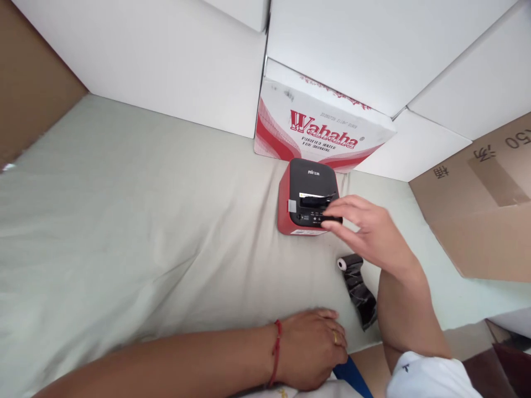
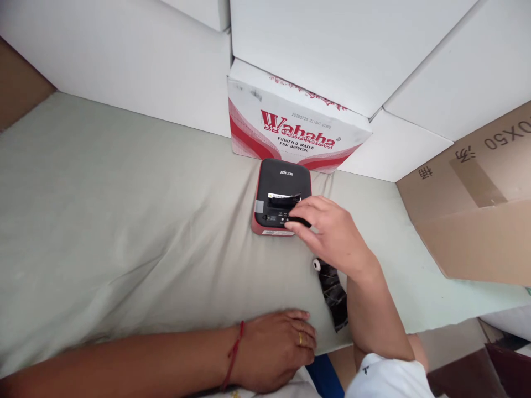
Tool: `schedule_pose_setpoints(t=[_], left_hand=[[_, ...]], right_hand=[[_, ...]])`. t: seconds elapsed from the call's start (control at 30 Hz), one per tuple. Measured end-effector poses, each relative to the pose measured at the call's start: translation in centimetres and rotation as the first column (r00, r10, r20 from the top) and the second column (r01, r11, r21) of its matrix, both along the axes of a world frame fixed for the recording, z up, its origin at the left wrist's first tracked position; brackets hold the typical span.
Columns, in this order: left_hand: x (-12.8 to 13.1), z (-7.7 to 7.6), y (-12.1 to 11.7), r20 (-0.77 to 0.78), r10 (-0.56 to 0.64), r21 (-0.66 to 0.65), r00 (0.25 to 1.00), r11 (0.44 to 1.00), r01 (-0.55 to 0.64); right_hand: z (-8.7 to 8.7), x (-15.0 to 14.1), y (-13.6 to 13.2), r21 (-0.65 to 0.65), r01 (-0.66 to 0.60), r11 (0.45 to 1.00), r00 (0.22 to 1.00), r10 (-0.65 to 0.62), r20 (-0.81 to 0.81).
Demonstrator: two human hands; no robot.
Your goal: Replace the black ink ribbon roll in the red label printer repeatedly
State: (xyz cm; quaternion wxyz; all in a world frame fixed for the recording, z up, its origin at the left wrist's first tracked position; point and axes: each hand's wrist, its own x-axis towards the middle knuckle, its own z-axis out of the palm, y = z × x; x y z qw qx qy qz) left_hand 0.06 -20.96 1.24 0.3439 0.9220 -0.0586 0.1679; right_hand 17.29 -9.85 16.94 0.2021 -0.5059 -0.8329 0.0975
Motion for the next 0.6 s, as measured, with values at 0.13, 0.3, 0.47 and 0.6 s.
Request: schedule_pose_setpoints(t=[0.13,0.3,0.47,0.6], left_hand=[[0.0,-0.1,0.4,-0.017,-0.011,-0.106,1.0,0.994,0.009],[0.4,0.2,1.2,-0.027,-0.013,-0.337,1.0,0.941,0.003],[0.3,1.3,1.3,-0.124,0.093,-0.572,0.988,0.807,-0.147],[-3.0,5.0,2.4,-0.266,0.168,-0.689,0.949,0.655,-0.31]], right_hand=[[1.7,0.8,1.4,0.081,0.183,0.98,0.935,-0.148,-0.321],[0.7,1.8,3.1,-0.074,0.054,0.996,0.974,-0.069,-0.216],[0.2,2.4,2.9,-0.158,-0.222,0.962,0.974,0.212,-0.075],[-0.2,2.6,2.8,-0.031,-0.167,0.985,0.985,0.166,-0.045]])
